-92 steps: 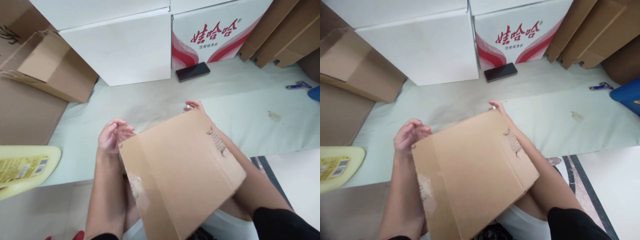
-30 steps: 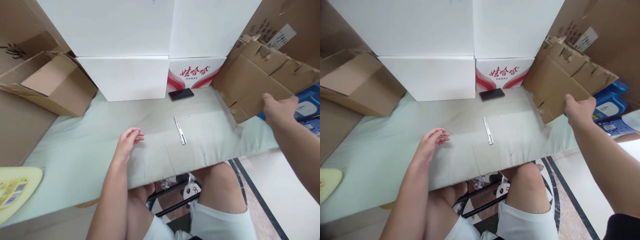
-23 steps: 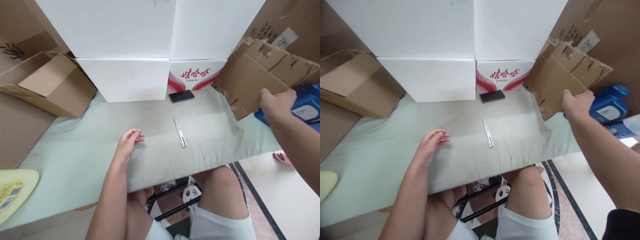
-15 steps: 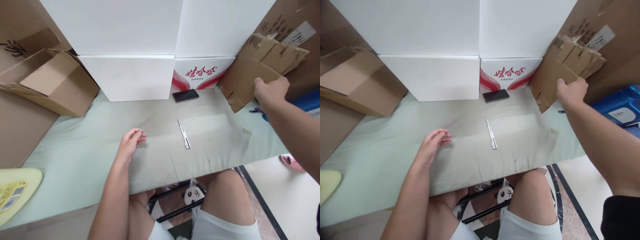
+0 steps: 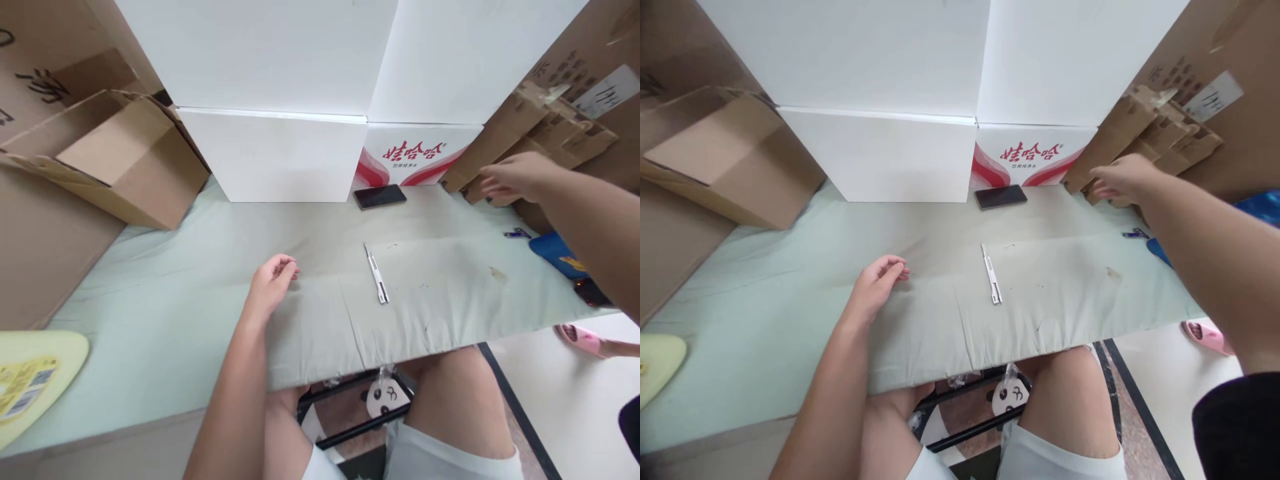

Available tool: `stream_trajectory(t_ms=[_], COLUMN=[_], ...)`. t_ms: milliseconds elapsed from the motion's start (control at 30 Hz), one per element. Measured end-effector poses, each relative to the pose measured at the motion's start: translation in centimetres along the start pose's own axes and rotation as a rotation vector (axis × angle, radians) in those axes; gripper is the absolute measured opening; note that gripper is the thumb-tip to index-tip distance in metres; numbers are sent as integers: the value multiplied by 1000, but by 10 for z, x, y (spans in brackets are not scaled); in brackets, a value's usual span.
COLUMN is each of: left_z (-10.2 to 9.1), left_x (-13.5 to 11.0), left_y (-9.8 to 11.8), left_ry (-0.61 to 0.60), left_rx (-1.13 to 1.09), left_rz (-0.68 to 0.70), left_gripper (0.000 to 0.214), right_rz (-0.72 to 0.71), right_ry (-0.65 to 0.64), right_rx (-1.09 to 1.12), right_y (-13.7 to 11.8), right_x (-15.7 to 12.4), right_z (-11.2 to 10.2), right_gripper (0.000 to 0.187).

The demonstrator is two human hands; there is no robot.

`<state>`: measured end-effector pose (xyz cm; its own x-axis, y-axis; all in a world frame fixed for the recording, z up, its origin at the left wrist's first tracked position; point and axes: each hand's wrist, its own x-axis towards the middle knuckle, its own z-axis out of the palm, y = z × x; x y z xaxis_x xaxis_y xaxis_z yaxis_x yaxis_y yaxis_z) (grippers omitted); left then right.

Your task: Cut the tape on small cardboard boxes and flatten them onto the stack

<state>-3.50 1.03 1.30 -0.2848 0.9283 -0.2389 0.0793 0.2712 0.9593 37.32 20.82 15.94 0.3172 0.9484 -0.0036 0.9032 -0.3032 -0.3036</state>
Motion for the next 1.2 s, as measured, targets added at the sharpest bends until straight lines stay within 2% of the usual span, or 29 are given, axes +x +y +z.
stream_trajectory(t_ms=[67,133,167,200,267,367,433,567,633,667,733,800,867,933,1000,1100,1167,1200], left_z=[-1,-4,-7,-10,-17,-32,-43,-63,-70,-73,-76,-78,-80,-85,-94,-113,-124,-127], left_x=[-1,-3,-5,-7,-11,-18,-21,-22,-22,-22,-23,-24,-25,-26,-27,-28,-31,-33], left_y=[2,4,5,6,6,5,2,-5,-7,-7,-6,-3,1,2,1,-3,-5,-4], left_ry=[1,4,7,13,29,69,103,158,167,165,151,146,178,268,429,689,784,793], left_rx=[-6,-17,-23,-30,-41,-49,-48,-27,-18,-15,-17,-27,-59,-131,-246,-496,-630,-660], left_rz=[23,44,52,58,68,81,94,111,106,103,105,127,166,212,250,254,234,235], left_gripper=[22,21,21,21,20,20,17,12,13,14,16,17,20,21,18,14,16,17], right_rz=[4,-93,-172,-324,-542,-1040,-1234,-1353,-1358,-1346,-1330,-1291,-1251,-1237,-1242,-1261,-1298,-1323], right_ry=[-229,-422,-509,-608,-702,-668,-587,-504,-460,-442,-439,-456,-451,-424,-412,-470,-532,-490], right_rx=[38,1,-27,-83,-119,-158,-92,44,118,159,212,207,194,216,256,317,380,394], right_y=[-18,-43,-59,-77,-116,-183,-231,-334,-382,-404,-438,-456,-457,-440,-402,-312,-238,-201], right_x=[-22,-49,-65,-81,-116,-165,-193,-235,-252,-258,-268,-274,-275,-271,-263,-250,-249,-252], right_z=[12,30,40,51,73,104,122,147,155,158,160,161,160,155,146,119,93,78], right_gripper=[21,10,7,11,19,18,22,37,54,47,50,46,29,17,26,33,32,27])
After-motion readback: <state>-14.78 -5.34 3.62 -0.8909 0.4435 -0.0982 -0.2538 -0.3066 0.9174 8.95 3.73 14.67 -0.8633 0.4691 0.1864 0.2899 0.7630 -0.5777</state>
